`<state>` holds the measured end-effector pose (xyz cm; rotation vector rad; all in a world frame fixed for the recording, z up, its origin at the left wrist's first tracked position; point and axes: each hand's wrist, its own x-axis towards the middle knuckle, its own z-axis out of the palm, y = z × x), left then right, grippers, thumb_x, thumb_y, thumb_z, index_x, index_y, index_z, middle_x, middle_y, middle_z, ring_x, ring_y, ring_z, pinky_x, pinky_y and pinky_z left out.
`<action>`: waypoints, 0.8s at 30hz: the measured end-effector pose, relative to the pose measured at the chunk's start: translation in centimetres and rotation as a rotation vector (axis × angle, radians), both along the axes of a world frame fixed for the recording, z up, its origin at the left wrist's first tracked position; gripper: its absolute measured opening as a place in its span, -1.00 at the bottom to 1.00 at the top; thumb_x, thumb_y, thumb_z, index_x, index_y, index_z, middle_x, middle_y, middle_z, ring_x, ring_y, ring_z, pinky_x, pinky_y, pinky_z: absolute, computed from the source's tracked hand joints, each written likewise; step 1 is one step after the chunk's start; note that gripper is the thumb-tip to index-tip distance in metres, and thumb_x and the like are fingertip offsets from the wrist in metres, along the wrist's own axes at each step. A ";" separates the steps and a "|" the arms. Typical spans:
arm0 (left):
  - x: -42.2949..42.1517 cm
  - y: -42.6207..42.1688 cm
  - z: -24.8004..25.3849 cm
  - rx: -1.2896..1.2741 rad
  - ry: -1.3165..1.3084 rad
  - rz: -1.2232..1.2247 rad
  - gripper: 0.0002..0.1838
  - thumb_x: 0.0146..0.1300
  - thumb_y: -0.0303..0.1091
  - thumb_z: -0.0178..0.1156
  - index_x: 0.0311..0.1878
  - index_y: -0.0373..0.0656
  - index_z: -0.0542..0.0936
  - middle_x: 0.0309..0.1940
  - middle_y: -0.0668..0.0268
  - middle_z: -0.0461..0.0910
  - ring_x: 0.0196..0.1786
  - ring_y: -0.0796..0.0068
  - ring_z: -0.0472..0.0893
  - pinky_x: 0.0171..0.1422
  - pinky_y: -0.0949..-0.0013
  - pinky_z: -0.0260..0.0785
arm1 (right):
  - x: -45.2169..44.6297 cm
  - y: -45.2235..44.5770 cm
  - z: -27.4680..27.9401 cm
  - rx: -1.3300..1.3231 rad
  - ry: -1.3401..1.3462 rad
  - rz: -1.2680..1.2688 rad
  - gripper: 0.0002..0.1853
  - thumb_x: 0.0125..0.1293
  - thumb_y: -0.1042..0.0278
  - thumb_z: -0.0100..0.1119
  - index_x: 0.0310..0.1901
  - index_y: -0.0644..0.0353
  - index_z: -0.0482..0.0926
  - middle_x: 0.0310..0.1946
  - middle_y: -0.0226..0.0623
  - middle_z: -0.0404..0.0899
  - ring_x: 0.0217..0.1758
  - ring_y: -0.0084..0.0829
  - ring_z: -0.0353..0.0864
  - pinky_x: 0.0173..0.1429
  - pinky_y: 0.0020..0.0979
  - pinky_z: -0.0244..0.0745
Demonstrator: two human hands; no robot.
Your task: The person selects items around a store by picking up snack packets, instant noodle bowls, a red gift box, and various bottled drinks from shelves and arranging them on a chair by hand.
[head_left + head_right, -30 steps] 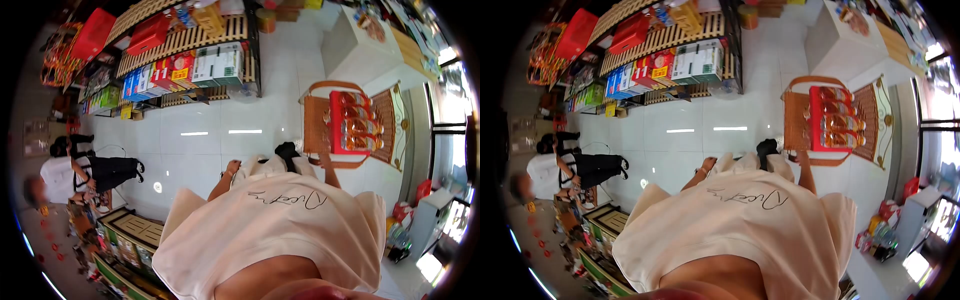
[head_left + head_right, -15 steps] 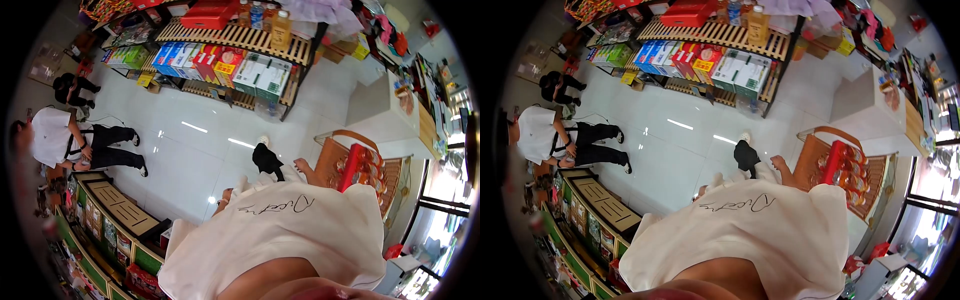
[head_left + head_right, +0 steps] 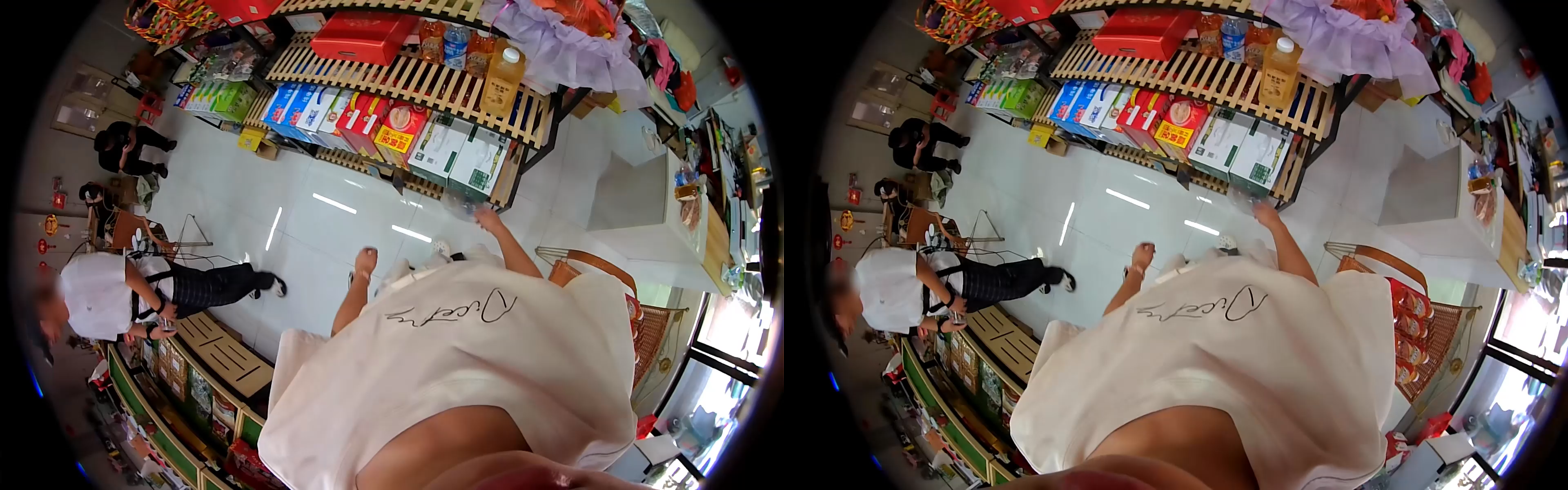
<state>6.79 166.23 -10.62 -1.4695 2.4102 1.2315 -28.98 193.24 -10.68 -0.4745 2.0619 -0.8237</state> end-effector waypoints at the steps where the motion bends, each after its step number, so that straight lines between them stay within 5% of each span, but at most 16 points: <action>1: -3.5 0.4 6.2 -0.016 -0.112 -0.047 -0.65 0.14 -0.15 0.00 -0.17 -0.19 0.58 -0.25 0.01 0.59 -0.11 -0.02 0.55 -0.02 0.17 0.40 | -0.6 -1.7 1.8 -0.014 -0.091 -0.057 -0.72 0.20 0.12 -0.01 -0.27 0.12 0.57 -0.47 -0.33 0.57 -0.39 -0.56 0.50 -0.37 -0.41 0.40; 4: -10.0 -1.0 7.9 0.006 0.163 -0.167 -0.69 0.10 -0.21 0.09 -0.12 -0.14 0.56 -0.29 0.07 0.61 -0.18 0.09 0.58 -0.08 0.24 0.42 | 0.0 -5.5 7.6 -0.181 -0.219 -0.420 -0.73 0.23 0.12 -0.02 -0.16 0.06 0.53 -0.44 -0.39 0.56 -0.38 -0.55 0.50 -0.33 -0.47 0.39; 8: -18.6 -2.8 9.8 0.062 0.419 -0.285 -0.73 0.14 -0.29 0.12 -0.12 -0.20 0.55 -0.25 0.11 0.59 -0.23 0.21 0.58 -0.12 0.31 0.41 | 1.1 -6.8 7.1 -0.222 -0.363 -0.431 -0.70 0.24 0.08 -0.01 -0.10 0.04 0.50 -0.38 -0.39 0.57 -0.40 -0.53 0.50 -0.34 -0.50 0.41; 11: -25.3 -5.4 11.6 0.071 0.635 -0.388 -0.74 0.14 -0.35 0.13 -0.13 -0.25 0.54 -0.32 0.14 0.57 -0.28 0.29 0.54 -0.14 0.35 0.39 | 2.2 -3.2 1.7 -0.119 -0.264 -0.233 -0.65 0.20 0.05 0.03 -0.14 0.14 0.50 -0.38 -0.29 0.58 -0.47 -0.47 0.51 -0.43 -0.43 0.43; 13: -30.1 -7.7 13.7 0.043 0.581 -0.452 -0.74 0.11 -0.42 0.13 -0.11 -0.28 0.52 -0.41 0.18 0.52 -0.33 0.34 0.52 -0.16 0.36 0.37 | 3.0 -1.2 3.9 0.131 -0.248 -0.193 -0.66 0.16 0.07 0.07 -0.23 0.21 0.52 -0.44 -0.20 0.57 -0.48 -0.39 0.52 -0.43 -0.33 0.46; 14: -32.1 -9.0 14.7 -0.017 0.638 -0.510 -0.73 0.10 -0.43 0.13 -0.10 -0.29 0.51 -0.39 0.17 0.52 -0.32 0.32 0.51 -0.17 0.35 0.36 | 3.7 2.5 -4.7 0.093 -0.173 -0.337 -0.72 0.15 0.13 0.07 -0.33 0.21 0.55 -0.47 -0.17 0.56 -0.47 -0.37 0.52 -0.41 -0.29 0.47; 19: -45.1 -17.6 18.1 -0.269 0.785 -0.627 -0.62 0.04 -0.35 0.18 -0.07 -0.34 0.46 -0.29 0.02 0.53 -0.19 0.08 0.50 -0.10 0.21 0.35 | 7.9 5.3 2.5 0.170 -0.263 -1.193 -0.67 0.18 0.11 0.00 -0.08 0.08 0.46 -0.38 -0.33 0.60 -0.36 -0.34 0.49 -0.22 -0.25 0.38; 20: -49.4 -19.3 18.3 -0.299 0.858 -0.579 -0.59 0.03 -0.32 0.20 -0.07 -0.35 0.46 -0.25 -0.03 0.54 -0.15 0.02 0.51 -0.08 0.19 0.36 | 9.1 5.7 2.5 0.111 -0.370 -1.192 -0.58 0.18 0.01 -0.02 -0.02 0.08 0.44 -0.29 -0.26 0.63 -0.34 -0.31 0.53 -0.32 -0.24 0.38; 24: -61.2 -25.7 16.0 -0.205 0.869 -0.630 -0.46 0.02 -0.35 0.25 0.09 -0.28 0.35 -0.13 0.14 0.50 -0.29 0.35 0.54 -0.15 0.33 0.38 | 11.7 5.3 7.2 0.330 -0.404 -1.173 -0.52 0.18 0.01 -0.02 0.08 0.09 0.39 -0.20 -0.22 0.61 -0.26 -0.29 0.53 -0.24 -0.16 0.34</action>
